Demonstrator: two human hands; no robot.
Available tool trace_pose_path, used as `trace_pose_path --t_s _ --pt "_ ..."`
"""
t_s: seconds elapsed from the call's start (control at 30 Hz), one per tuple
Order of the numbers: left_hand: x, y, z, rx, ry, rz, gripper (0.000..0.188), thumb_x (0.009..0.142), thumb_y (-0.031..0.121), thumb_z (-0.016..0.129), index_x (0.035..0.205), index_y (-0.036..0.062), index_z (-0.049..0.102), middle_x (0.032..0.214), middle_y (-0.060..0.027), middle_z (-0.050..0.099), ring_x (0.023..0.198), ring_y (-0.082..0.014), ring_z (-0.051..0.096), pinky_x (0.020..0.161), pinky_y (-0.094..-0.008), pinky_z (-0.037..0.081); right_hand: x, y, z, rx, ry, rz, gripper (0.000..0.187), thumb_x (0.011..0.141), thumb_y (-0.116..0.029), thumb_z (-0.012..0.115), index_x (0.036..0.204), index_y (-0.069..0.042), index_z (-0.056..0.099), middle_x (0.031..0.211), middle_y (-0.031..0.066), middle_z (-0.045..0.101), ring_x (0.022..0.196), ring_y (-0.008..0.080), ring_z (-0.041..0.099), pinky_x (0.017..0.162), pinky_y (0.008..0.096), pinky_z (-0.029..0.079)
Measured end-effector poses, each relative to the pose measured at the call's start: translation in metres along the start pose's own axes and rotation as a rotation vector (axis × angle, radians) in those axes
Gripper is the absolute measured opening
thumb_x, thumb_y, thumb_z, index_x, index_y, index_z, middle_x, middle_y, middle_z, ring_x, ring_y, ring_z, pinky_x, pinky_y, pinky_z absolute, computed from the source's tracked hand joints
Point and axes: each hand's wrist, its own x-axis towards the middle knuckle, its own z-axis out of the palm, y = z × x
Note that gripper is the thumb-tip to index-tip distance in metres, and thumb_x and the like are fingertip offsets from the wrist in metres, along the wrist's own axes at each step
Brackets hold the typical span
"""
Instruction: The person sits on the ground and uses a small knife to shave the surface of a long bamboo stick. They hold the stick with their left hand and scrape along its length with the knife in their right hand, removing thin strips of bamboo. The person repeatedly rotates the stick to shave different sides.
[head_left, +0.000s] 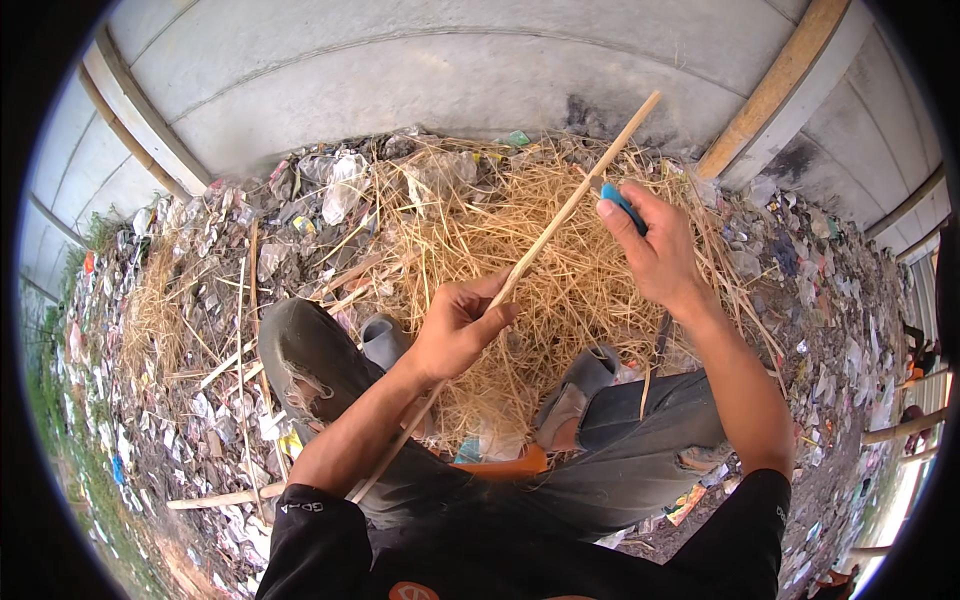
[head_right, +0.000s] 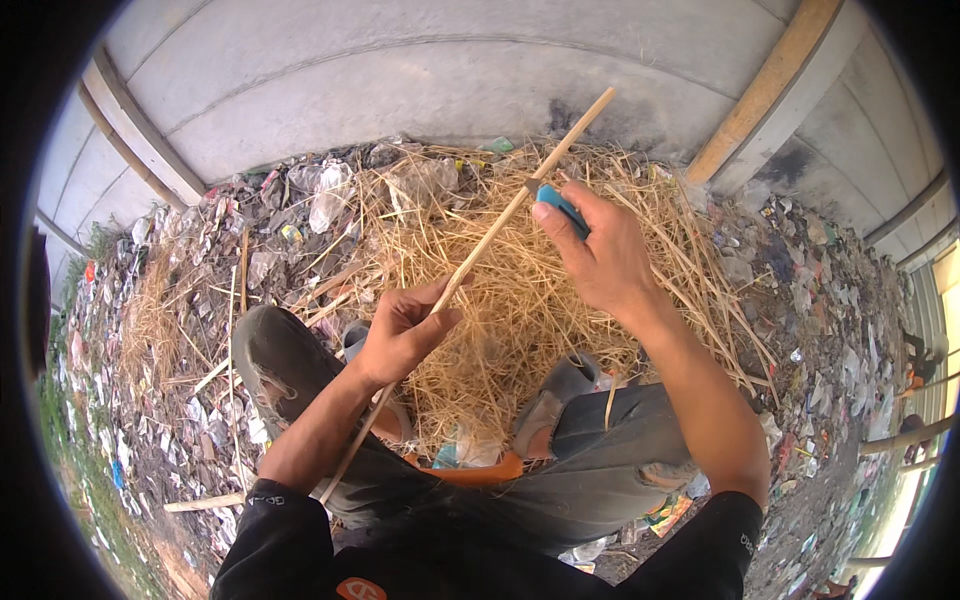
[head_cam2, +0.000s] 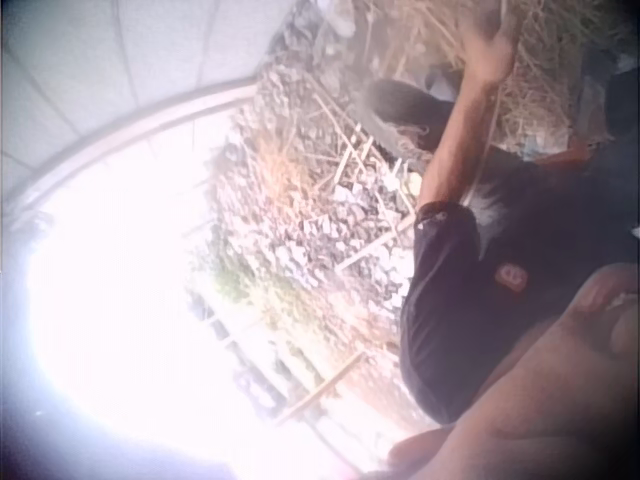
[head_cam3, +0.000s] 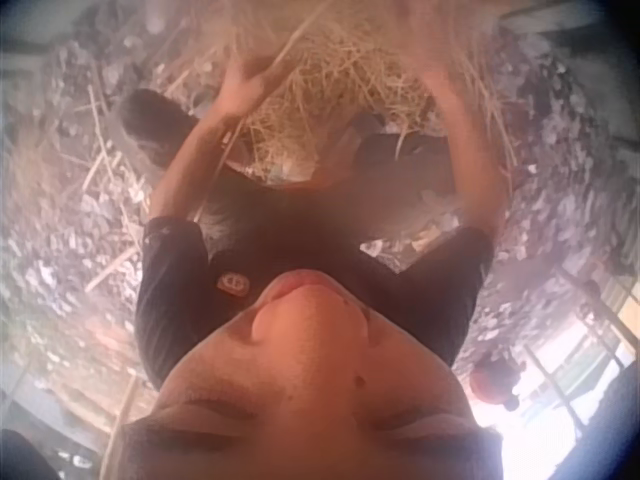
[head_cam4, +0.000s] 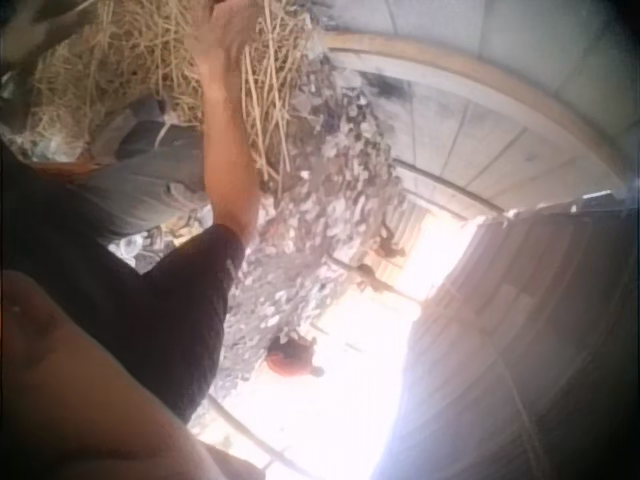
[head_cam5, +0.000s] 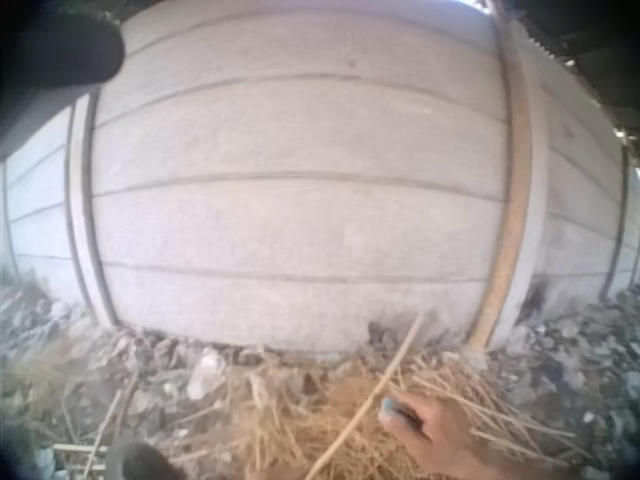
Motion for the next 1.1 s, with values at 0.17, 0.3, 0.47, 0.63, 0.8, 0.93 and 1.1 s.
trace_pose_path --t_s 0.17,0.3,0.47,0.63,0.8,0.93,1.1 --pt "-0.001 0.006 -0.001 0.016 0.049 0.032 0.042 0.100 0.005 0.063 0.142 -0.0004 0.058 0.085 0.0090 0.056 0.067 0.0023 0.041 0.055 -0.0180 0.032 -0.025 -0.037 0.042 0.045 -0.282 -0.100 0.040 0.101 -0.043 0.057 0.088 -0.005 0.062 0.054 0.0125 0.057 0.047 0.0322 0.059 0.046 0.0430 0.042" --pt "0.004 -0.003 0.000 0.054 0.064 0.113 0.041 0.100 0.005 0.062 0.141 -0.0002 0.058 0.089 0.0074 0.060 0.070 0.0021 0.044 0.057 -0.0182 0.035 -0.035 -0.042 0.053 0.038 -0.324 -0.121 0.039 0.102 -0.042 0.056 0.094 -0.005 0.063 0.055 0.0150 0.059 0.049 0.0349 0.061 0.047 0.0450 0.045" --pt "-0.003 -0.007 -0.010 0.173 0.085 0.074 0.043 0.101 0.006 0.062 0.142 -0.0019 0.056 0.089 0.0067 0.059 0.071 0.0014 0.044 0.060 -0.0198 0.037 -0.013 -0.022 0.056 0.012 -0.247 0.004 0.041 0.104 -0.044 0.054 0.098 -0.005 0.065 0.057 0.0106 0.059 0.049 0.0295 0.059 0.051 0.0442 0.045" --pt "-0.022 -0.012 -0.004 0.093 0.053 0.062 0.041 0.102 0.011 0.061 0.140 -0.0031 0.057 0.079 0.0074 0.054 0.069 0.0006 0.043 0.059 -0.0209 0.034 0.040 0.067 -0.040 -0.113 0.397 0.246 0.048 0.107 -0.046 0.051 0.095 -0.001 0.064 0.059 0.0037 0.049 0.054 0.0156 0.046 0.054 0.0376 0.037" --pt "-0.006 0.010 -0.005 0.004 0.039 -0.056 0.045 0.104 0.011 0.055 0.147 -0.0020 0.049 0.063 0.0097 0.040 0.047 -0.0006 0.033 0.044 -0.0223 0.024 0.003 0.020 -0.013 -0.013 0.119 0.022 0.048 0.104 -0.047 0.054 0.088 -0.002 0.061 0.058 0.0071 0.049 0.052 0.0183 0.046 0.051 0.0370 0.037" --pt "-0.008 0.013 -0.005 -0.081 0.051 -0.077 0.038 0.106 0.012 0.053 0.143 0.0011 0.054 0.064 0.0094 0.041 0.048 -0.0005 0.035 0.045 -0.0219 0.026 -0.025 -0.036 0.033 0.030 -0.262 -0.082 0.043 0.102 -0.045 0.056 0.091 -0.005 0.061 0.057 0.0141 0.059 0.051 0.0325 0.061 0.049 0.0441 0.044" --pt "-0.002 0.014 0.001 -0.131 -0.009 -0.067 0.038 0.106 0.012 0.052 0.143 0.0027 0.055 0.065 0.0092 0.042 0.049 -0.0003 0.036 0.046 -0.0216 0.026 -0.037 -0.046 0.052 -0.024 -0.307 -0.133 0.040 0.103 -0.043 0.054 0.096 -0.005 0.062 0.056 0.0167 0.060 0.052 0.0381 0.064 0.050 0.0477 0.047"
